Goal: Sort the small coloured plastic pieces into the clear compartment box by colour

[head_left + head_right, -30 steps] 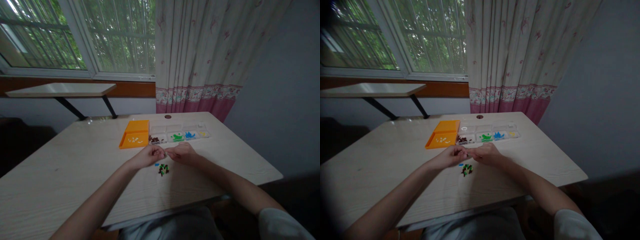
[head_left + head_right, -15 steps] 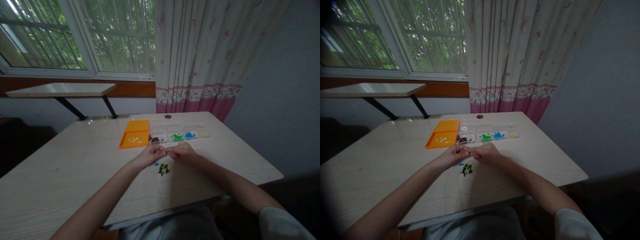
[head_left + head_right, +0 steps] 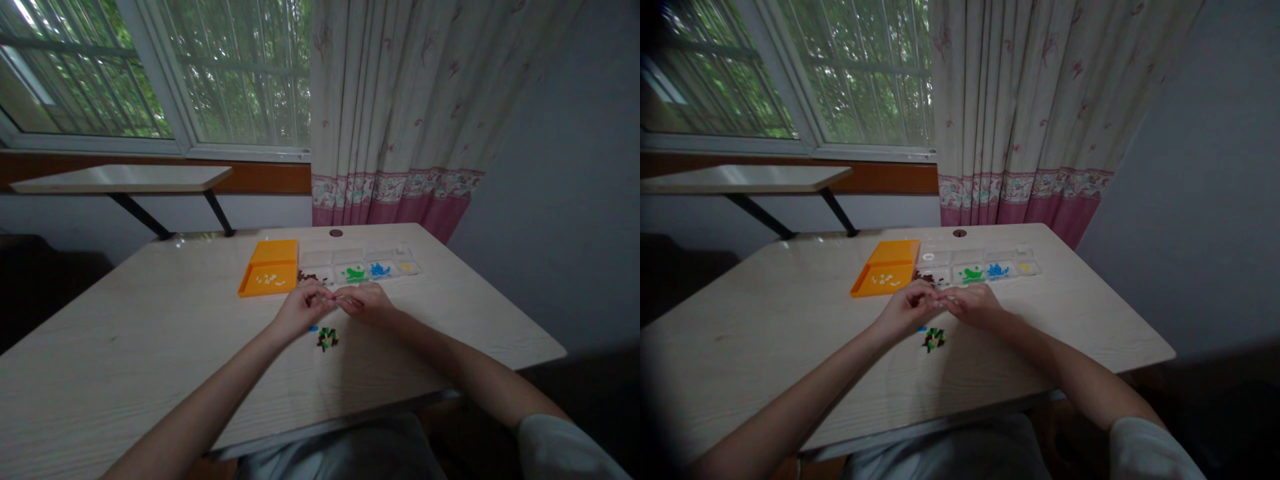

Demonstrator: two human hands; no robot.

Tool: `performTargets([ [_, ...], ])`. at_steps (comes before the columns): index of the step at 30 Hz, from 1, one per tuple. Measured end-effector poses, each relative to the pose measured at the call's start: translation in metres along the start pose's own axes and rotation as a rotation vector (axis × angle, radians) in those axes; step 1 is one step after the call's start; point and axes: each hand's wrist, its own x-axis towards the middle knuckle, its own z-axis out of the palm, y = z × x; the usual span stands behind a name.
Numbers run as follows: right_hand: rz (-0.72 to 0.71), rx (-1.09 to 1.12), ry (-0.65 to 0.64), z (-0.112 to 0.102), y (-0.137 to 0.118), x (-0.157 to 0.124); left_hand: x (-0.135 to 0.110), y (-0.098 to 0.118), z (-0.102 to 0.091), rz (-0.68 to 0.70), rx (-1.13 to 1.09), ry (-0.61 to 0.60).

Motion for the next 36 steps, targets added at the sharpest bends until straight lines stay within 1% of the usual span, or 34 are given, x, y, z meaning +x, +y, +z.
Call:
performTargets([
  [3,0.073,0.05,-0.035,-0.001,-0.003,0.0,0.0,0.007,-0.004,0.021,0.076,0.022],
  [6,0.125,0.073,-0.133,0.0,-0.014,-0.004,0.004,0.007,-0.011,-0.01,0.077,0.146],
  [7,0.103,0.063,-0.184,0.001,-0.02,-0.005,0.005,0.004,-0.014,-0.02,0.06,0.199],
  [9,-0.001,0.024,-0.295,0.004,-0.033,-0.008,0.008,-0.002,-0.019,-0.035,0.019,0.281],
  [11,-0.124,-0.018,-0.378,0.007,-0.044,-0.01,0.01,-0.008,-0.023,-0.048,-0.003,0.32],
  [13,-0.185,-0.058,-0.402,0.009,-0.05,-0.009,0.011,-0.01,-0.024,-0.043,0.004,0.326],
  [15,-0.172,-0.09,-0.392,0.01,-0.052,-0.007,0.01,-0.009,-0.023,-0.016,0.034,0.313],
  [20,-0.079,-0.103,-0.38,0.012,-0.046,-0.002,0.005,0.002,-0.019,0.052,0.095,0.289],
  [24,-0.02,-0.002,-0.363,0.011,-0.037,0.0,0.004,0.006,-0.021,0.064,0.126,0.3],
  [28,-0.025,0.193,-0.41,0.007,-0.016,0.0,0.003,0.005,-0.023,0.069,0.152,0.317],
  [31,-0.061,0.265,-0.475,0.001,0.0,0.001,0.002,0.003,-0.023,0.081,0.146,0.336],
  [33,-0.084,0.291,-0.495,-0.002,0.006,0.002,0.001,0.003,-0.023,0.086,0.156,0.347],
  [36,-0.084,0.313,-0.508,-0.004,0.006,0.002,0.0,0.007,-0.023,0.095,0.196,0.351],
])
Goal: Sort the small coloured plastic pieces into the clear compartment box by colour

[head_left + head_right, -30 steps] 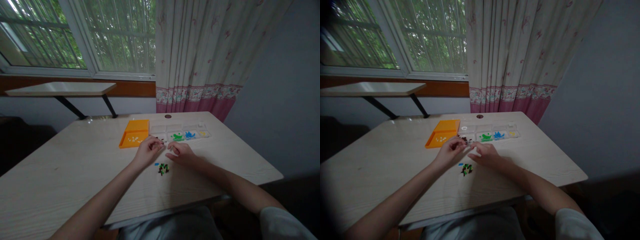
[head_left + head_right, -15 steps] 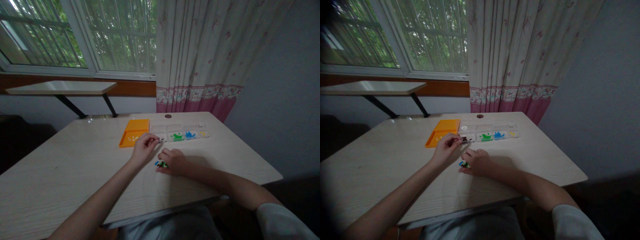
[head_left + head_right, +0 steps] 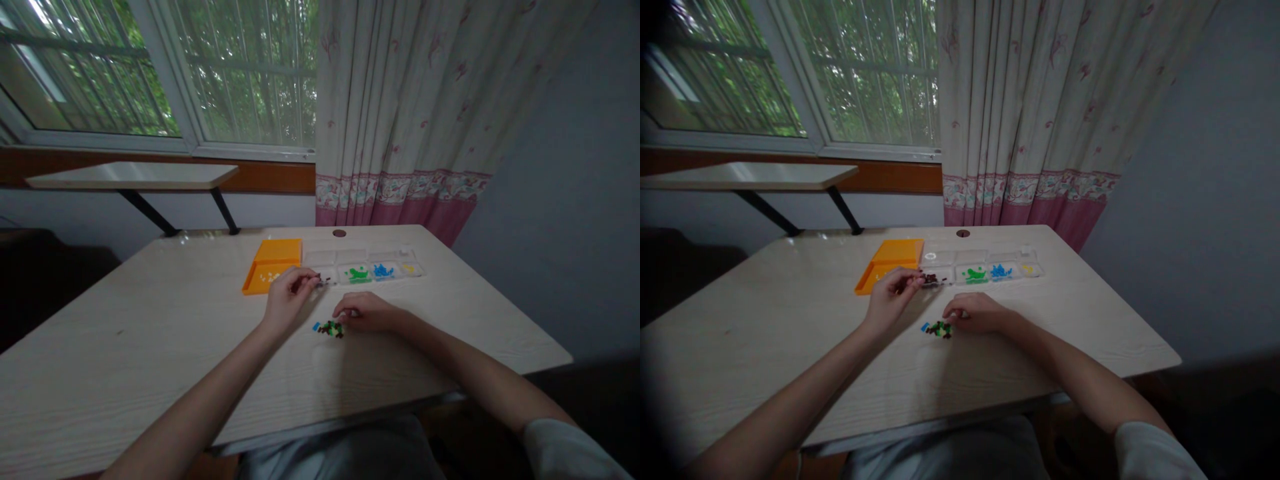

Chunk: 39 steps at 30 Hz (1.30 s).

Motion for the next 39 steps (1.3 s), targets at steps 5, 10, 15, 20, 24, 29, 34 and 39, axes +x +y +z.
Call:
performTargets([
  [5,0.035,-0.004,-0.019,0.002,-0.002,0.001,0.0,0.005,-0.002,0.019,0.033,0.004],
  [10,0.021,0.021,-0.024,0.002,0.0,0.001,0.0,0.005,-0.002,0.027,0.011,0.014],
  [15,0.049,0.026,-0.004,0.005,0.005,0.004,0.004,-0.015,0.009,-0.124,-0.141,0.08],
  [20,0.101,0.069,-0.008,0.004,0.009,0.005,0.008,-0.042,0.019,-0.217,-0.008,0.082],
  [24,0.096,0.086,-0.028,0.0,0.01,0.004,0.009,-0.049,0.018,-0.259,0.201,0.068],
  [29,0.099,0.098,-0.041,-0.001,0.01,0.003,0.01,-0.046,0.013,-0.26,0.273,0.022],
  [34,0.079,0.076,-0.007,-0.003,0.015,0.003,0.007,-0.041,0.01,-0.212,0.22,-0.048],
  [39,0.085,0.081,0.025,-0.007,0.017,0.0,0.0,-0.034,0.011,-0.094,0.147,-0.212],
])
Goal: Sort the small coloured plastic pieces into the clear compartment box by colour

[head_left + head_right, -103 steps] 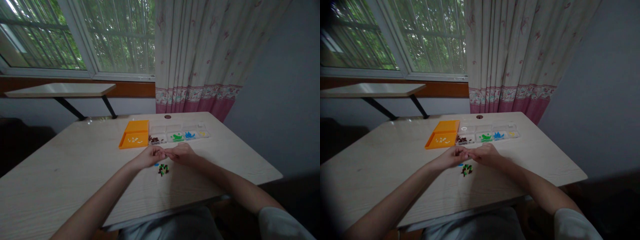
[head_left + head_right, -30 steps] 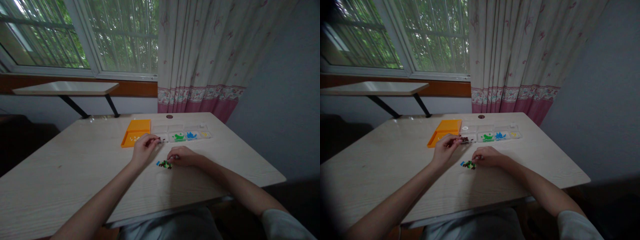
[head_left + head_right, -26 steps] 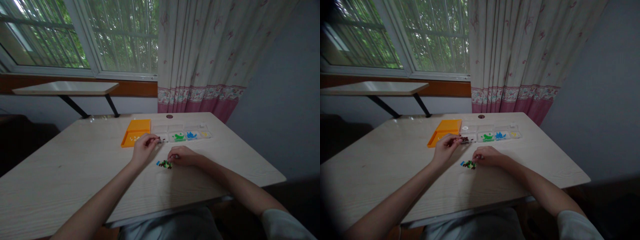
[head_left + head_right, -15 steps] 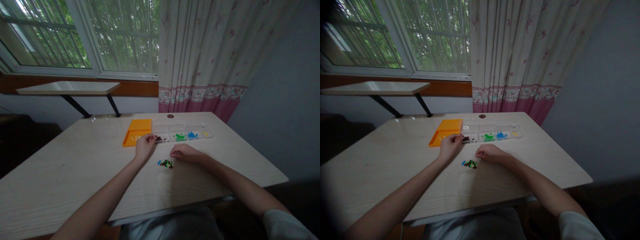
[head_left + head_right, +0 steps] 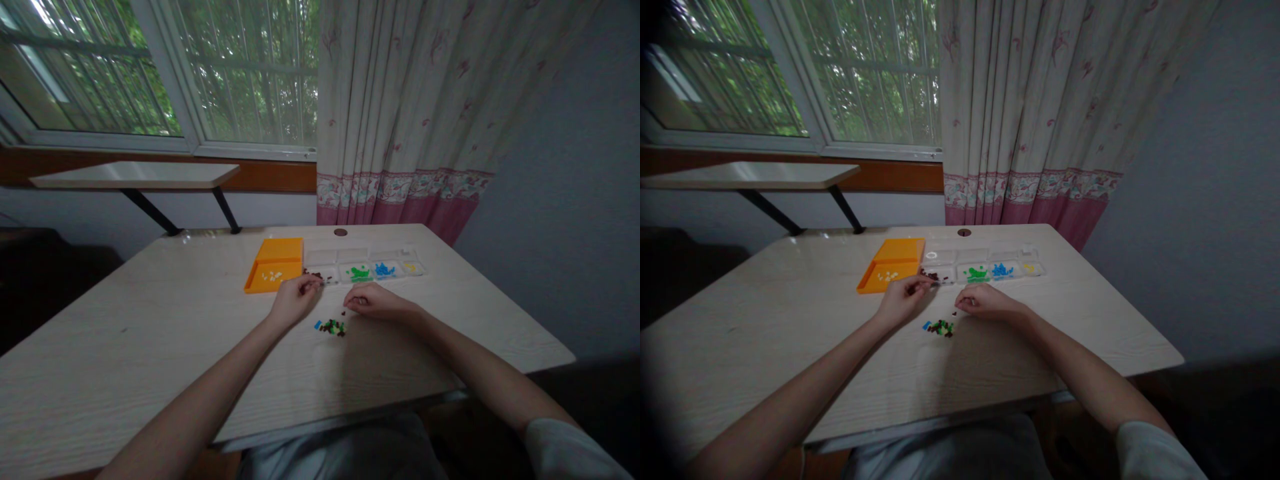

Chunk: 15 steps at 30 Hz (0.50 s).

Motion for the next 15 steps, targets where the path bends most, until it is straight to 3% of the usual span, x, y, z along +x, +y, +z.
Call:
performTargets([
  [8,0.009,-0.027,-0.101,-0.002,-0.007,-0.002,-0.007,0.012,0.002,0.099,0.047,-0.167],
  [12,0.016,-0.068,-0.071,0.002,-0.007,-0.002,-0.007,0.012,0.002,0.113,0.036,-0.274],
  [15,0.014,-0.1,0.027,0.006,-0.004,-0.001,-0.008,0.011,0.004,0.122,0.032,-0.305],
])
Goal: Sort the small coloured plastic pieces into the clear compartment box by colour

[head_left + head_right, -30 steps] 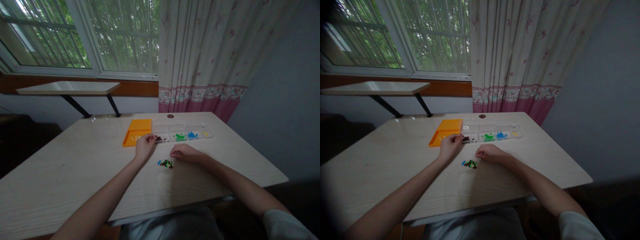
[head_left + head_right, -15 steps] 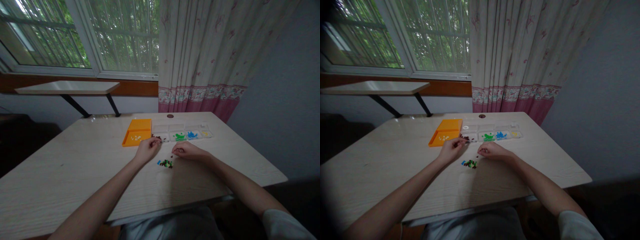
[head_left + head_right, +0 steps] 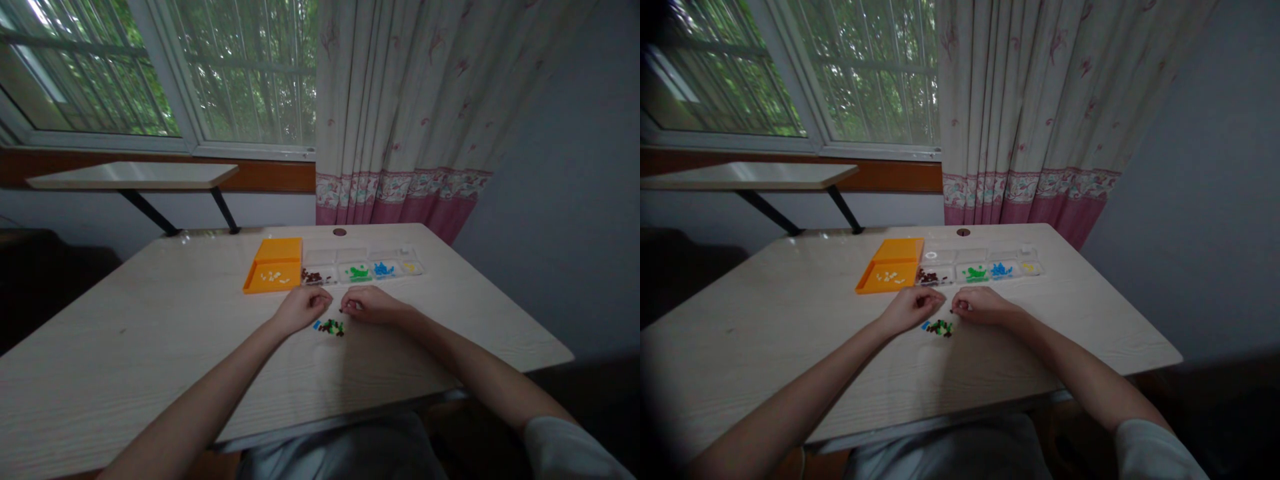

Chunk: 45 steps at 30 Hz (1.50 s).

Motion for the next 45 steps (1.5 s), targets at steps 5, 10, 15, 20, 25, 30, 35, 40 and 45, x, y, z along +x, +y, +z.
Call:
performTargets([
  [5,-0.014,0.004,0.272,0.007,0.001,0.004,-0.001,0.005,0.002,0.054,0.019,0.039],
  [10,-0.006,-0.001,0.352,0.012,-0.004,0.005,-0.002,0.014,0.002,0.095,0.067,0.114],
  [15,0.023,-0.016,0.366,0.013,-0.011,0.004,-0.003,0.017,0.004,0.118,0.077,0.175],
  [20,-0.009,-0.031,0.357,0.01,-0.012,0.004,-0.003,0.017,0.002,0.136,0.086,0.151],
  [25,-0.035,-0.068,0.367,0.012,-0.01,0.004,-0.004,0.018,0.001,0.16,0.095,0.148],
  [30,0.006,-0.059,0.363,0.01,-0.008,0.003,-0.004,0.016,-0.003,0.177,0.096,0.167],
  [35,0.059,-0.025,0.253,0.007,-0.013,0.002,-0.003,0.015,-0.015,0.15,0.057,0.295],
  [40,0.063,-0.029,0.151,0.015,-0.023,0.004,-0.003,0.017,-0.021,0.147,0.023,0.436],
  [45,0.057,-0.07,0.143,0.024,-0.025,0.006,-0.004,0.021,-0.02,0.195,0.026,0.475],
])
